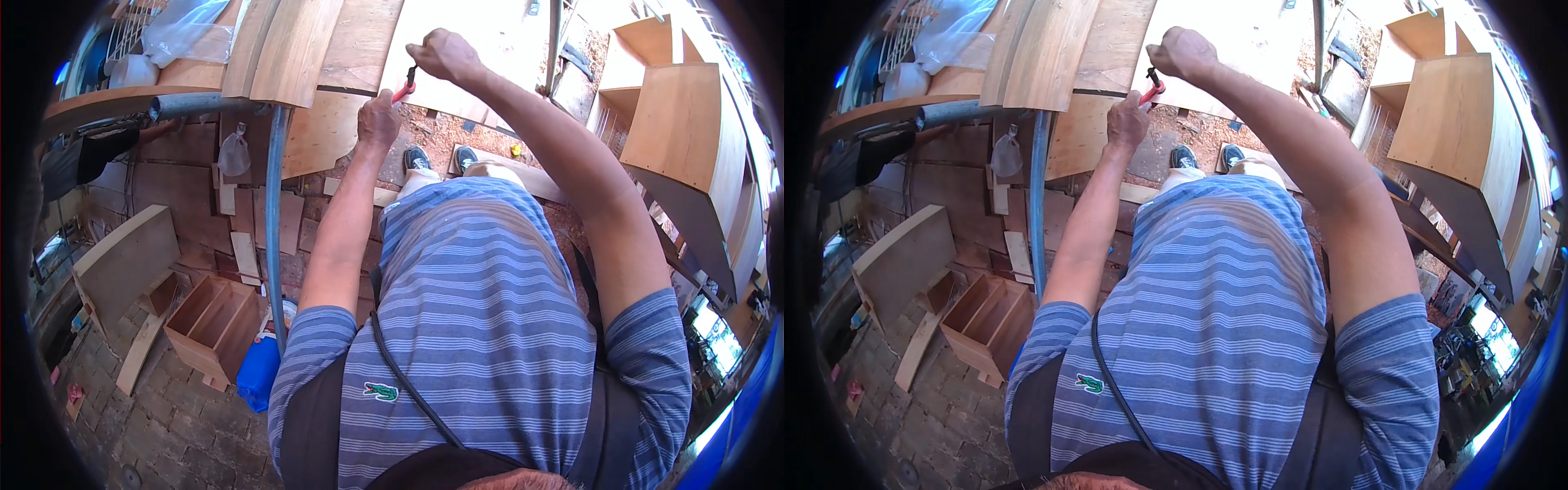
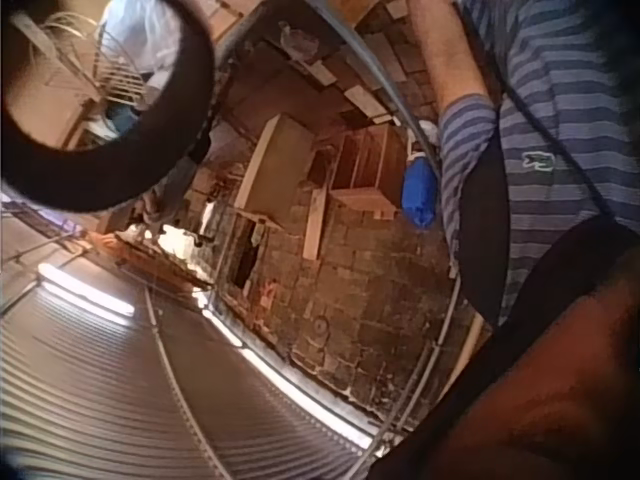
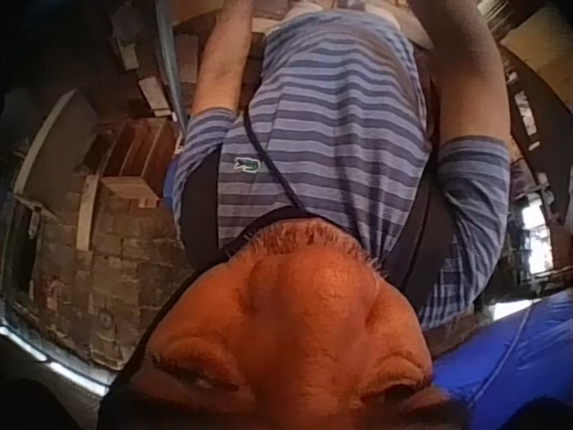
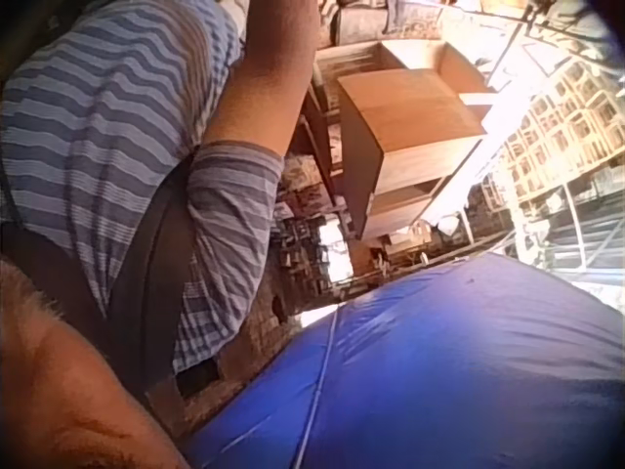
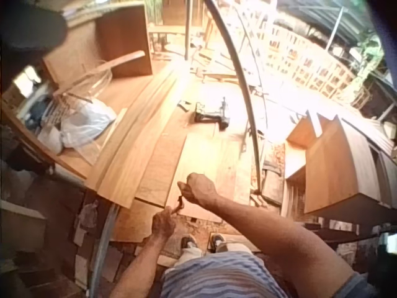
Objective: Applying a bar clamp to hold wooden panels together during the assembly of a piece of furniture.
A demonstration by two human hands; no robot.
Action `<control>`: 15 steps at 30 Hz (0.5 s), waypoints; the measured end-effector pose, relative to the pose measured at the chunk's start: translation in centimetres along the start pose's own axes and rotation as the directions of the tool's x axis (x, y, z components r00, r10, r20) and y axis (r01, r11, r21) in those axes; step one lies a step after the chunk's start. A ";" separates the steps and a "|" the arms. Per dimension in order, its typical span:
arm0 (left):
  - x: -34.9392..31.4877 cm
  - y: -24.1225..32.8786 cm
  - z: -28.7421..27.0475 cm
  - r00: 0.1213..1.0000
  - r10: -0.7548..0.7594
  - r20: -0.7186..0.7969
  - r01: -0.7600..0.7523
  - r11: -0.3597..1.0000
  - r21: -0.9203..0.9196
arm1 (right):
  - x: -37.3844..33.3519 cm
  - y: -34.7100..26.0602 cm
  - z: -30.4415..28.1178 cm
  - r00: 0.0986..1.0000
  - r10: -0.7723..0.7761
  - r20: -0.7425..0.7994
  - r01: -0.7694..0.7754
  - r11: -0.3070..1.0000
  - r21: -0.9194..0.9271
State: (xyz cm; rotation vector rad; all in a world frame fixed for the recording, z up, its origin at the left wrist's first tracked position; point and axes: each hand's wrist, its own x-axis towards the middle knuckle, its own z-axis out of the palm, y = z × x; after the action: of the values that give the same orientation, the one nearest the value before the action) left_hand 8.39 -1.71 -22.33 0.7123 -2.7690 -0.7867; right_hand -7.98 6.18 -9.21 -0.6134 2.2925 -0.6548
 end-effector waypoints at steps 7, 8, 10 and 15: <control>-0.3 -0.2 -0.6 0.994 -0.111 -0.023 0.109 0.991 -0.073 | -0.8 0.1 -1.4 0.525 -0.718 0.457 0.845 0.373 -0.384; -0.4 -0.2 -0.8 0.992 -0.123 -0.024 0.118 0.984 -0.133 | -0.9 0.6 -1.0 0.544 -0.728 0.417 0.835 0.420 -0.355; -0.4 0.0 -1.1 0.986 -0.164 -0.007 0.156 0.950 -0.272 | -0.8 1.5 -0.8 0.508 -0.768 0.390 0.854 0.391 -0.344; -1.8 -6.5 3.2 0.754 -0.634 0.172 0.284 0.078 -0.956 | -0.9 0.4 0.4 0.516 -0.801 0.303 0.847 0.424 -0.322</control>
State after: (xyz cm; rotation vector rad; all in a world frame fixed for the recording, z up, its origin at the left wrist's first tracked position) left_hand 11.64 -4.24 -28.63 1.2334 -1.1432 -2.0082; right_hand -7.13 6.90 -9.28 -2.0492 1.9025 -0.4821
